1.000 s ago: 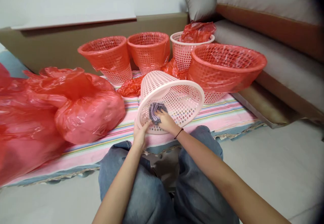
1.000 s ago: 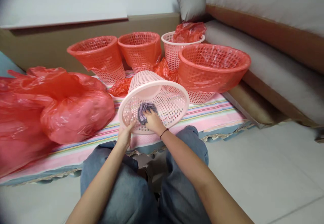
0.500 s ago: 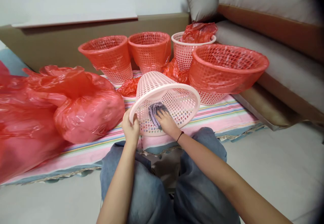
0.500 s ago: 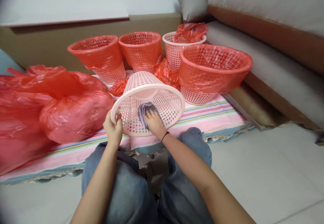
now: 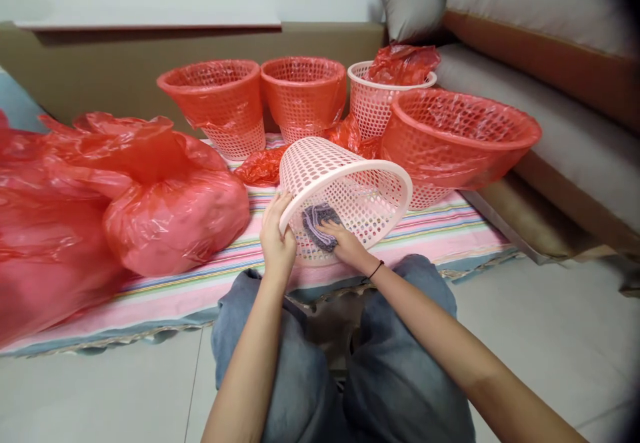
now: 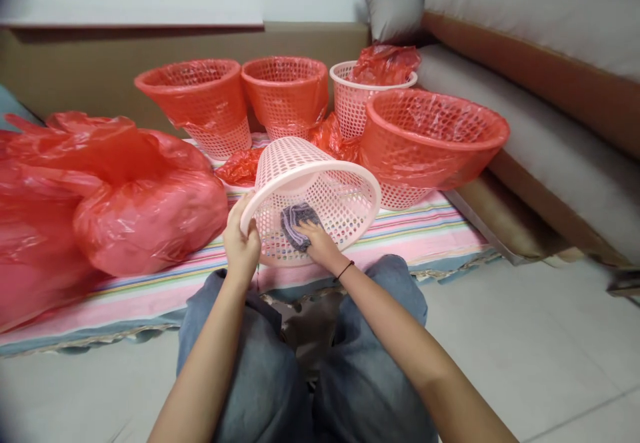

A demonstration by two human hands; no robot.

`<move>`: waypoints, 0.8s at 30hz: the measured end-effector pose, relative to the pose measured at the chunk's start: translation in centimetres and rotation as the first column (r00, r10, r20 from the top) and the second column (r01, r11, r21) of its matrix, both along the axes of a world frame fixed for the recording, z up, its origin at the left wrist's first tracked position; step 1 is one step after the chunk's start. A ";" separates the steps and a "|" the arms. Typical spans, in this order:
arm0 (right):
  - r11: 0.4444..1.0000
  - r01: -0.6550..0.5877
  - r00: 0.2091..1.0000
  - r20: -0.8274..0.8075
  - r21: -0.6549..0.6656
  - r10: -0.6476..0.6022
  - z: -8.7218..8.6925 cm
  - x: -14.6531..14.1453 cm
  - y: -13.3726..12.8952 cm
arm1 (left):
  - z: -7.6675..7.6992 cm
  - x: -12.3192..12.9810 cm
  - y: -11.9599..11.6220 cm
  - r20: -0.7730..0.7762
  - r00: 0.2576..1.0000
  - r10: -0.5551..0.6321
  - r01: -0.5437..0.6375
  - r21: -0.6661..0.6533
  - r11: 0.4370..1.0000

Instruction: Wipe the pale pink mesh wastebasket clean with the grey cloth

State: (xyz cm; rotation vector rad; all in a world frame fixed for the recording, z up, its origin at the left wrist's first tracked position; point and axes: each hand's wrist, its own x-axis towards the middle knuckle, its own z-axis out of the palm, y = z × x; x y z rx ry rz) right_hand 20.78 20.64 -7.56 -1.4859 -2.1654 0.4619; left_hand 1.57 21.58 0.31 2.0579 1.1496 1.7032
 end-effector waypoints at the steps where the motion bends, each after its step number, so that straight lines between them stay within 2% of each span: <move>1: 1.000 -0.023 0.999 -0.023 -0.002 0.023 -0.1 0.0 -0.2 | 0.0 0.0 0.0 0.006 1.000 -0.017 0.017 -0.002 1.000; 4: 0.997 -0.077 0.995 -0.059 0.000 0.077 0.0 0.3 -0.8 | 0.0 0.1 0.1 0.040 0.998 -0.055 0.056 -0.024 0.998; 8: 0.994 -0.108 0.994 -0.004 -0.011 0.108 1.1 1.6 -1.4 | -0.3 0.0 0.1 0.076 0.996 -0.051 0.054 -0.040 0.998; 13: 0.999 0.042 0.991 0.129 -0.014 -0.039 2.5 3.3 -2.0 | -0.6 0.0 0.0 0.080 0.995 -0.055 0.059 -0.053 0.997; 17: 0.991 0.129 0.971 0.209 -0.039 -0.118 2.3 2.8 -3.2 | -0.8 0.1 0.1 0.082 0.995 -0.059 0.064 -0.066 0.996; 20: 0.989 0.118 0.966 0.243 -0.090 -0.093 2.1 1.9 -4.5 | -1.0 0.3 0.1 0.093 0.994 -0.063 0.069 -0.061 0.996; 24: 0.986 0.049 0.964 0.264 -0.162 -0.004 2.8 1.4 -5.6 | -1.0 0.5 0.1 0.096 0.994 -0.057 0.063 -0.052 0.997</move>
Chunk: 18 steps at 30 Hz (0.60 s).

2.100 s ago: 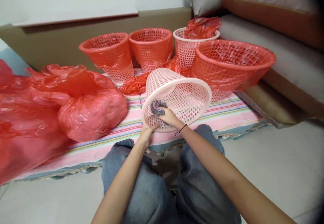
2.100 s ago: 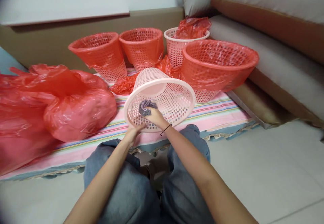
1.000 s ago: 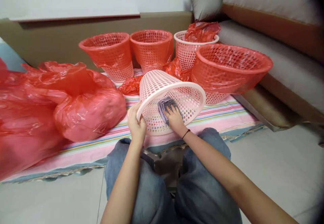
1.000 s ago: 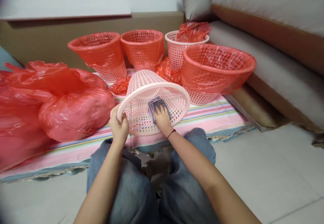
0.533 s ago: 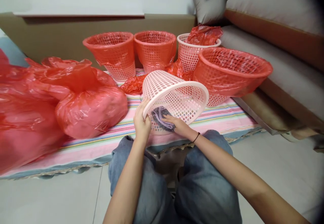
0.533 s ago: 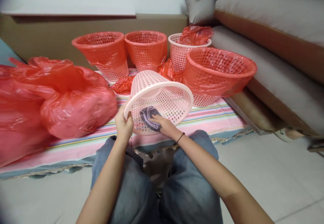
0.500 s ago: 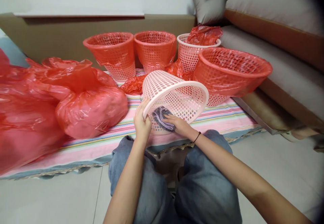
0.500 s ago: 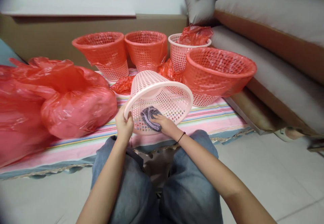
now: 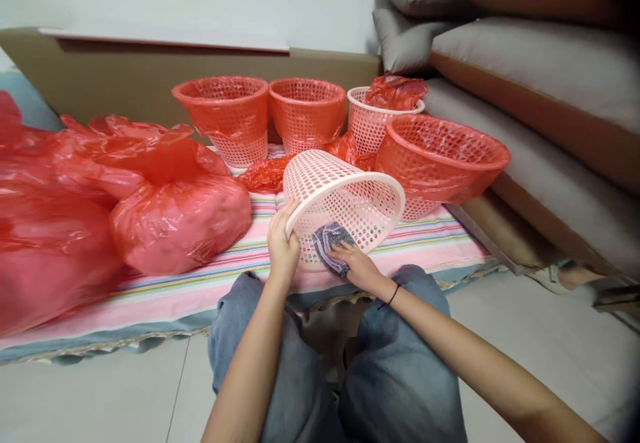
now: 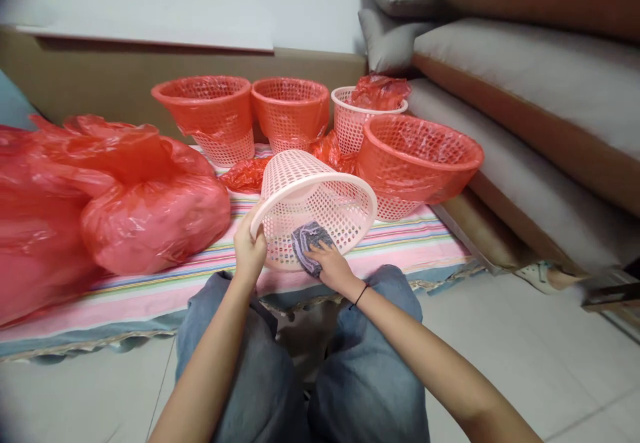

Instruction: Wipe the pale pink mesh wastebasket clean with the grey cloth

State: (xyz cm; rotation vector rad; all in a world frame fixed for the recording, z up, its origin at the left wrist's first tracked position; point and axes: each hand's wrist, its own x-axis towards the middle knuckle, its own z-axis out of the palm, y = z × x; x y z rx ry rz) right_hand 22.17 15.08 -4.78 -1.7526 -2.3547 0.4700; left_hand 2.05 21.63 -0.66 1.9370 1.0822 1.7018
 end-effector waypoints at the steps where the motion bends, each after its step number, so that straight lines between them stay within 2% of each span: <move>1: 1.000 -0.008 1.000 0.007 -0.010 0.008 0.2 0.0 -0.1 | 0.0 0.1 0.0 0.002 1.000 0.002 -0.002 0.005 1.000; 8: 0.999 -0.001 0.999 0.036 -0.054 0.003 1.2 -0.6 0.9 | -0.4 0.4 0.6 0.026 0.999 0.021 -0.021 -0.002 1.000; 18: 0.999 0.023 1.000 -0.016 -0.045 -0.024 0.9 -0.3 1.7 | -0.1 0.6 1.1 0.057 0.998 0.025 -0.023 -0.035 0.999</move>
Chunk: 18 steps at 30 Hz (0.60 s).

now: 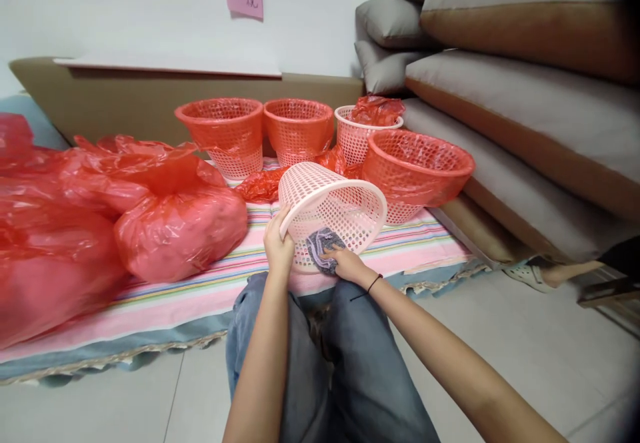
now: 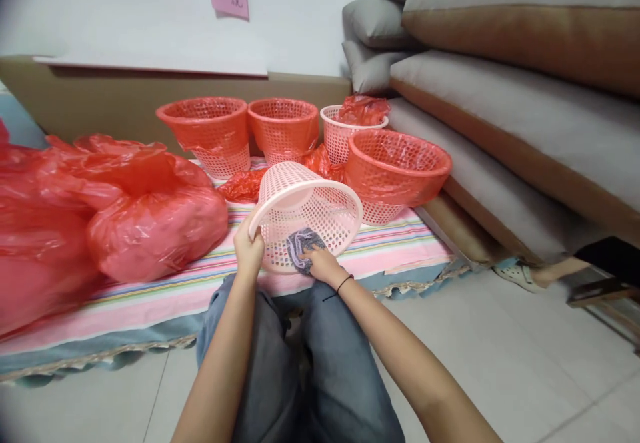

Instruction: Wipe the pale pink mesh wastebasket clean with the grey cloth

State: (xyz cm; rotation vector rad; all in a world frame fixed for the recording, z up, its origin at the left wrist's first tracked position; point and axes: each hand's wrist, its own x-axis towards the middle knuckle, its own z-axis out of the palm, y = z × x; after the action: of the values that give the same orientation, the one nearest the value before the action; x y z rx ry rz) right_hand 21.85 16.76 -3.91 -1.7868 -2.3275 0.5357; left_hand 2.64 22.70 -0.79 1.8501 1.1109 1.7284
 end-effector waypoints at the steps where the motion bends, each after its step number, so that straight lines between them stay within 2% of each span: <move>1: 1.000 0.001 1.000 -0.005 0.007 -0.001 -0.1 0.0 0.0 | -0.1 0.0 0.0 -0.001 1.000 0.002 -0.002 -0.005 1.000; 7: 0.999 0.023 1.000 -0.014 0.037 -0.023 -1.2 -0.1 -0.4 | -1.2 -1.0 -0.3 -0.051 0.998 -0.023 0.018 -0.098 0.995; 11: 0.997 0.029 1.000 -0.004 0.078 -0.028 -1.5 -0.6 -1.2 | -0.6 -2.9 -2.4 -0.092 0.995 -0.037 0.022 -0.157 0.987; 13: 0.995 0.029 1.000 0.000 0.093 -0.029 -1.5 -0.8 -1.5 | -0.2 -4.6 -4.8 -0.114 0.993 -0.003 -0.019 -0.186 0.982; 15: 0.995 0.027 1.000 -0.001 0.101 -0.027 -1.6 -0.8 -1.6 | -0.7 -7.0 -8.3 -0.116 0.988 0.101 -0.124 -0.217 0.968; 16: 0.994 0.028 1.000 -0.004 0.103 -0.028 -1.7 -0.9 -1.6 | -1.6 -8.5 -10.3 -0.121 0.979 0.163 -0.189 -0.239 0.953; 18: 0.994 0.037 0.999 -0.011 0.107 -0.036 -1.9 -0.8 -1.6 | -4.4 -11.7 -15.0 -0.155 0.947 0.283 -0.320 -0.341 0.884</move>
State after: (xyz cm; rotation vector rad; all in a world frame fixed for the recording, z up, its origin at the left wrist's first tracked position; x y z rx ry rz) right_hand 21.01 15.14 -5.81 -1.7705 -2.2673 0.4044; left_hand -9.10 7.71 -5.20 1.6108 1.7094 1.4593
